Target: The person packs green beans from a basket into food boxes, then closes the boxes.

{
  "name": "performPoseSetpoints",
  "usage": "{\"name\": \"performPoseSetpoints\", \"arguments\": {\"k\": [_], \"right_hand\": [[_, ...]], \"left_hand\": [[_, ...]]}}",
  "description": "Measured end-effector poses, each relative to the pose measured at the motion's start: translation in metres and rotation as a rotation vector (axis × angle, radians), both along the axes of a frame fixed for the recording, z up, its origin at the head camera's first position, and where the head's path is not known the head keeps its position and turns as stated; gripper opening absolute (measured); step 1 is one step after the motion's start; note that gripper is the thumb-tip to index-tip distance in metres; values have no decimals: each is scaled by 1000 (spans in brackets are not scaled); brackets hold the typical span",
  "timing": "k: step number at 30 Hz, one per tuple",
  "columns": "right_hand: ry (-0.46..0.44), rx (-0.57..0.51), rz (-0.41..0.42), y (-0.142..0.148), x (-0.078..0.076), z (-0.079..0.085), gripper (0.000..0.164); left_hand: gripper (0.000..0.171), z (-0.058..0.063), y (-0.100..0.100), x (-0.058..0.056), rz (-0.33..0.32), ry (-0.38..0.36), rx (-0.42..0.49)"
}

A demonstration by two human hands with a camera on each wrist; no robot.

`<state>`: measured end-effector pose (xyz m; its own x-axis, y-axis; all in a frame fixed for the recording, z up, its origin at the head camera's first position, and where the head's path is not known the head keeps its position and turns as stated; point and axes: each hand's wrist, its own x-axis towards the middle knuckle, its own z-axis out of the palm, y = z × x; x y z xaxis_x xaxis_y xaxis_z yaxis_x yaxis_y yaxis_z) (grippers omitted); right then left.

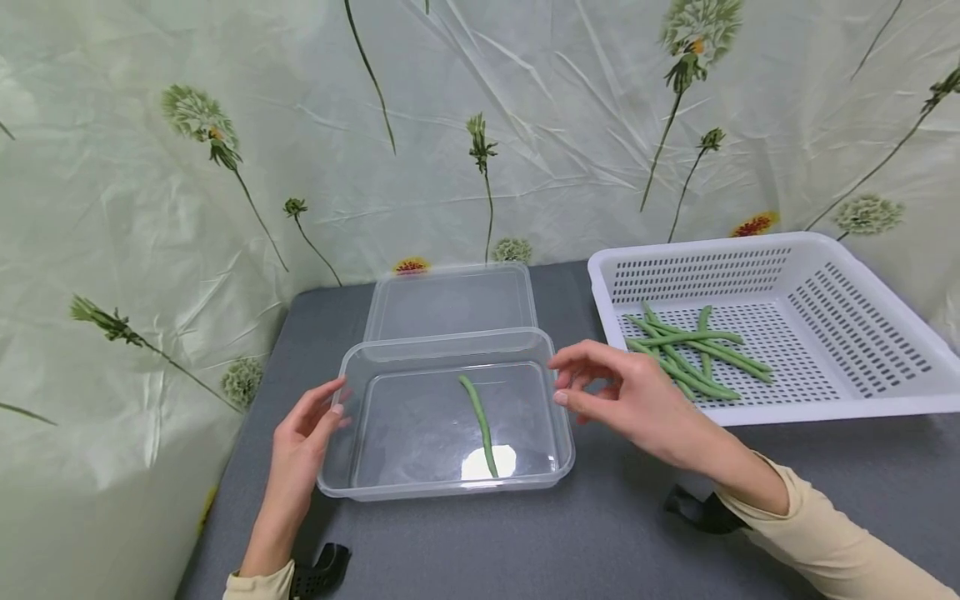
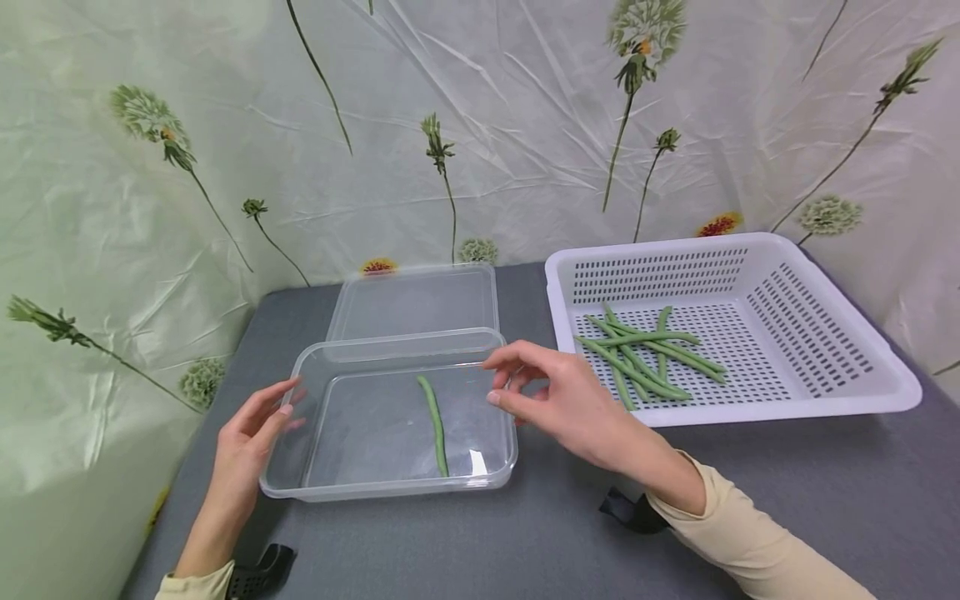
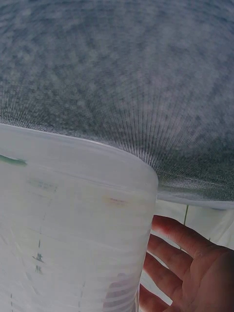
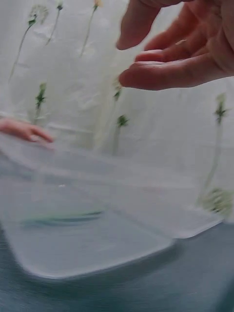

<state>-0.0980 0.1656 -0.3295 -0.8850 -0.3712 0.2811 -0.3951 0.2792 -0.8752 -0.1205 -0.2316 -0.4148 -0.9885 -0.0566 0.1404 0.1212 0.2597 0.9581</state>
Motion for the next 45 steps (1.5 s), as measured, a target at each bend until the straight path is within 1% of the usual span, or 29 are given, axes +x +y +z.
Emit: {"name": "performPoseSetpoints", "arguments": {"k": [6,10,12,16,17,20,23,26,28,33,37,41,44,45], "right_hand": [[123,141,-14,42,7,25,36],[214,261,-15,70,3,38,42],[248,332,-16,84,-3,44,42],[271,474,-9,110,-18,54,42],[268,504,-3,116,-24,55,42],[212,577,30,134,-40,55,40],[121,624,68,147,-57,50,36],[40,627,110,159,-73,39,33],[7,612,137,166,-83,30,31],[-34,576,156,179,-103,6,34],[-59,538,174,184,-115,-12,37],[-102,488,232,187,-124,-25,39],[-117,436,289,190,-129,-31,39],[-125,427,295,191,-130,-33,39]], "left_hand": [[36,0,1,0,9,0,4],[36,1,2,0,18,-4,-14],[36,1,2,0,23,-6,-24],[36,1,3,0,30,-14,-28],[36,2,3,0,31,-16,-27],[36,2,3,0,31,-23,-21],[37,2,2,0,30,-29,-9],[36,1,2,0,37,-31,-5],[36,1,2,0,36,-28,-4],[36,0,2,0,28,-35,7],[35,-1,2,1,39,-40,4],[35,0,1,2,39,-35,-5],[36,1,1,1,37,-31,-5],[36,1,1,1,39,-30,-6]]}}
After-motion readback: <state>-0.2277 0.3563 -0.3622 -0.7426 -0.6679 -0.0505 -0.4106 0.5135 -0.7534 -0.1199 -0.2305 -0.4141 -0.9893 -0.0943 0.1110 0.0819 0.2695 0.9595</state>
